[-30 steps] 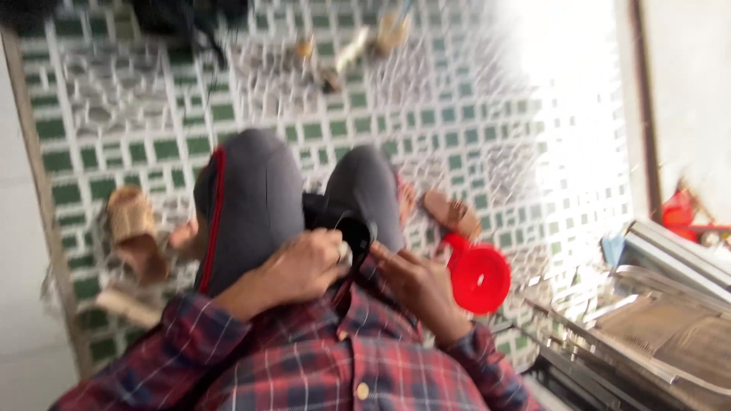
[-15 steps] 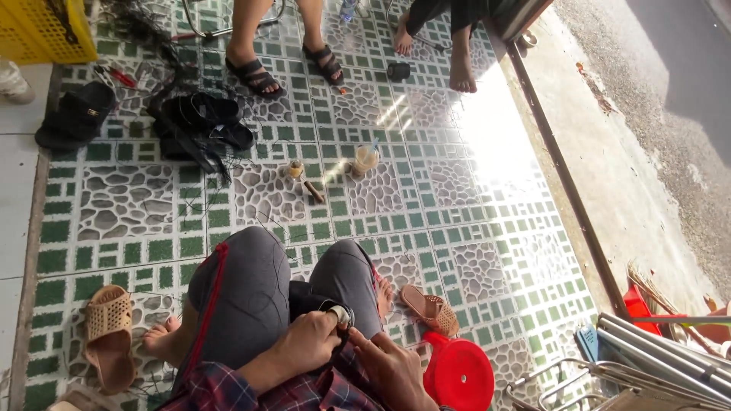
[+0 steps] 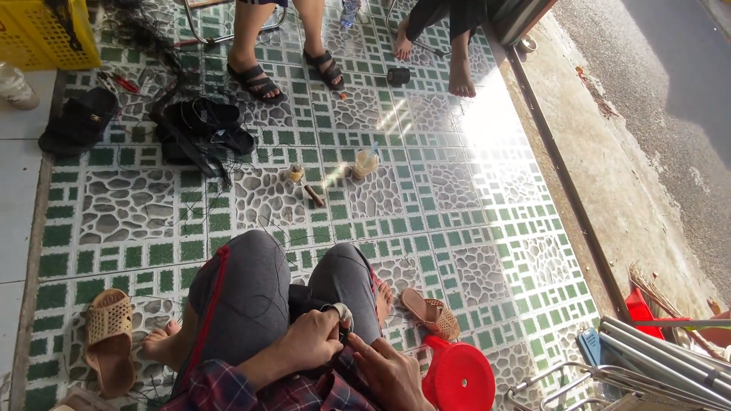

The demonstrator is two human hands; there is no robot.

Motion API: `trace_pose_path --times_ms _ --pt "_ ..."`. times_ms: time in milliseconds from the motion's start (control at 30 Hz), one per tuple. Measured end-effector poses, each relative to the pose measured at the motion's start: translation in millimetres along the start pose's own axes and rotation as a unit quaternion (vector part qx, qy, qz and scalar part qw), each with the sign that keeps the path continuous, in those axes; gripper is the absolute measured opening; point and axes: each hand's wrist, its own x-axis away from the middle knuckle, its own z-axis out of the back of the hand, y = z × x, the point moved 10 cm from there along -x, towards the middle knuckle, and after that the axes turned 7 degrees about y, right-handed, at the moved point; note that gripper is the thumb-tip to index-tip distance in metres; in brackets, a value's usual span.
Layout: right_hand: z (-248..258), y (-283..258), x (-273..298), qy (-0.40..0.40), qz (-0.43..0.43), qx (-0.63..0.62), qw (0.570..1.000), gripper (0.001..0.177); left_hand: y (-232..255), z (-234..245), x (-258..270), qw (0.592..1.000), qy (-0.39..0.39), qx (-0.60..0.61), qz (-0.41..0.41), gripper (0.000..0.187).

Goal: Hand-stitching a black sandal to repair it using a needle and thread.

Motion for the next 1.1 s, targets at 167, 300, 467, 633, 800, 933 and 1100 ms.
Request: trace_pose_path --times_ms 167,300,467,633,800,933,1100 --pt "-21.8 25.5 12.1 -0.161 -0.095 0.0 0.982 0.04 3.3 10.6 -0.9 0.998 0.012 0.061 0.026 0.027" --pt "-3.6 40.3 17.8 -0.192 -0.077 0.022 0.978 0.036 -1.6 -0.1 -16.4 0.999 0.019 0.042 0.013 0.024" --pt "6.6 94.3 59.4 -0.243 -0.167 -0.002 0.956 0.037 -14.6 -18.5 -25.5 0.997 -0.031 0.054 0.038 0.026" --pt "2.7 67.7 48.9 -0.234 -0.187 -0.092 0.95 0.037 48.1 23.1 0.2 0.974 0.113 -0.106 -0.164 0.021" --pt "-35.6 79.3 59.3 -0.131 -0.335 -0.241 0.902 0.045 56.2 28.2 32.3 0.944 0.157 -0.16 -0.241 0.023" --pt "-42.9 79.4 51.3 0.015 -0.366 -0.304 0.879 0.02 39.3 17.6 35.3 0.956 0.134 -0.148 -0.214 0.023" --pt "-49.5 82.1 53.1 0.054 -0.386 -0.374 0.842 0.01 26.4 9.8 29.8 0.969 0.111 -0.122 -0.182 0.024"
